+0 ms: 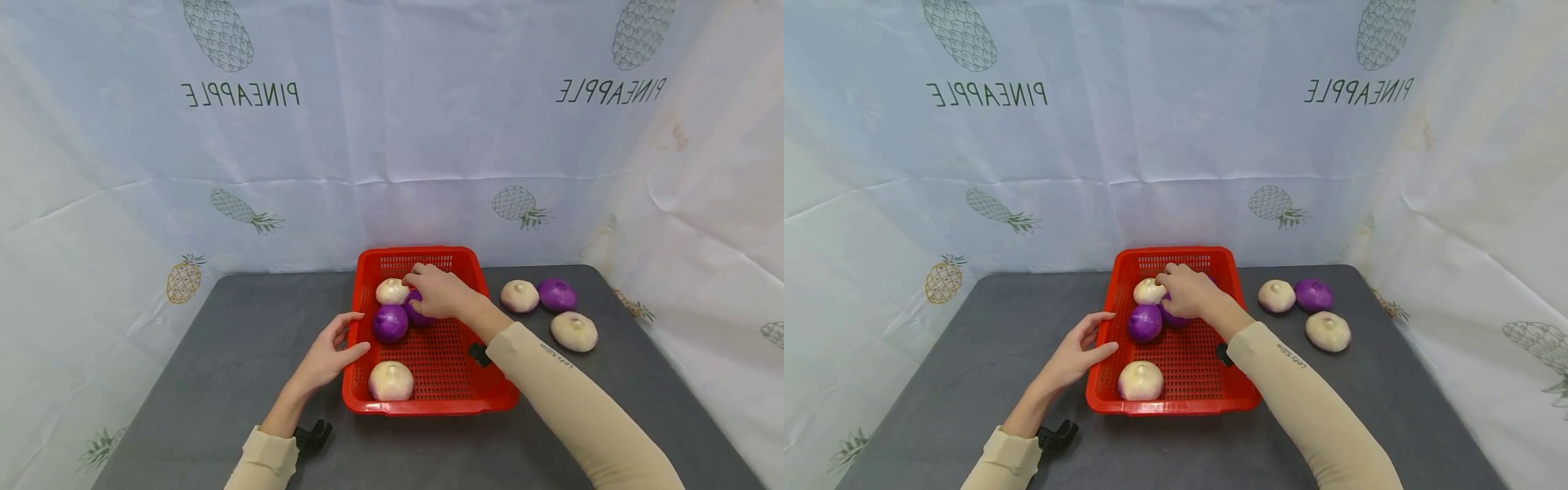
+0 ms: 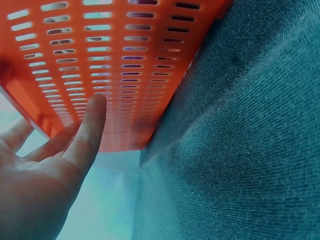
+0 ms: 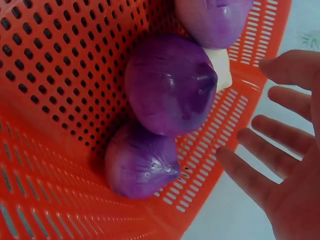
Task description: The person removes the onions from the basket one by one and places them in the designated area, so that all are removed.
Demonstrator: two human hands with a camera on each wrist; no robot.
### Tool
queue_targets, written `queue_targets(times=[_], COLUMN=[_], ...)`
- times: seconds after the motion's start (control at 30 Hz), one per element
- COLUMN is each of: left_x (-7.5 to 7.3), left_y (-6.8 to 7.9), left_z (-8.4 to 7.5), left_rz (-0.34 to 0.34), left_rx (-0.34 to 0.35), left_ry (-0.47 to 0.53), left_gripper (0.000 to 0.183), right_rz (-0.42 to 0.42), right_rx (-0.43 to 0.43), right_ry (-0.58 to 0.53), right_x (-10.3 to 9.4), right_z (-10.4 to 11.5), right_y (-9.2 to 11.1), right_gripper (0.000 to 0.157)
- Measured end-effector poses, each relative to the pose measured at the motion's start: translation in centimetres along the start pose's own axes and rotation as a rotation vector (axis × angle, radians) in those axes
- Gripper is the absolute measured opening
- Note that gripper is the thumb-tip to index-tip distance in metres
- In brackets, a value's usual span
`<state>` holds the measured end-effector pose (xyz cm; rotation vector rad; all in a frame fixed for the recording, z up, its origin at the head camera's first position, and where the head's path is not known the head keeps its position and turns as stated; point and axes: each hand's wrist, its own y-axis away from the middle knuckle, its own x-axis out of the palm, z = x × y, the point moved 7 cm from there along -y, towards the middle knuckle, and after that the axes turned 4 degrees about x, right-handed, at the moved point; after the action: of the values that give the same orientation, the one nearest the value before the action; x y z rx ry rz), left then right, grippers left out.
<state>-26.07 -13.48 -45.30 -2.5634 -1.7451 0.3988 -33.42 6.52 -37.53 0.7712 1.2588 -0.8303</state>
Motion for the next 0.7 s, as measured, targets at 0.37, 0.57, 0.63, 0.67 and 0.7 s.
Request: queue_targets(times=[0.37, 0.57, 0.63, 0.67, 0.7], left_x=[-0.1, -0.1, -0.1, -0.1, -0.1], left_y=[0.0, 0.1, 0.1, 0.0, 0.0], left_z=[0.1, 0.0, 0.0, 0.0, 0.0], left_rz=[-0.004, -0.003, -0.004, -0.005, -0.005], left_rx=[0.001, -0.006, -0.005, -0.005, -0.003], left_ry=[-0.010, -0.016, -0.017, -0.018, -0.019], left_gripper=[0.062, 0.062, 0.061, 0.061, 0.061], right_rz=[0.142, 0.185, 0.193, 0.194, 0.194], right_rx=[0.015, 0.036, 0.036, 0.034, 0.032], right_ry=[0.050, 0.056, 0.054, 0.052, 0.052], right_x=[2.4, 3.7, 4.1, 4.2, 4.3], right_z=[0.3, -0.3, -0.5, -0.6, -0.6], right_y=[-0.3, -0.3, -0.3, -0.3, -0.2], right_gripper=[0.054, 0.055, 0.056, 0.057, 0.058])
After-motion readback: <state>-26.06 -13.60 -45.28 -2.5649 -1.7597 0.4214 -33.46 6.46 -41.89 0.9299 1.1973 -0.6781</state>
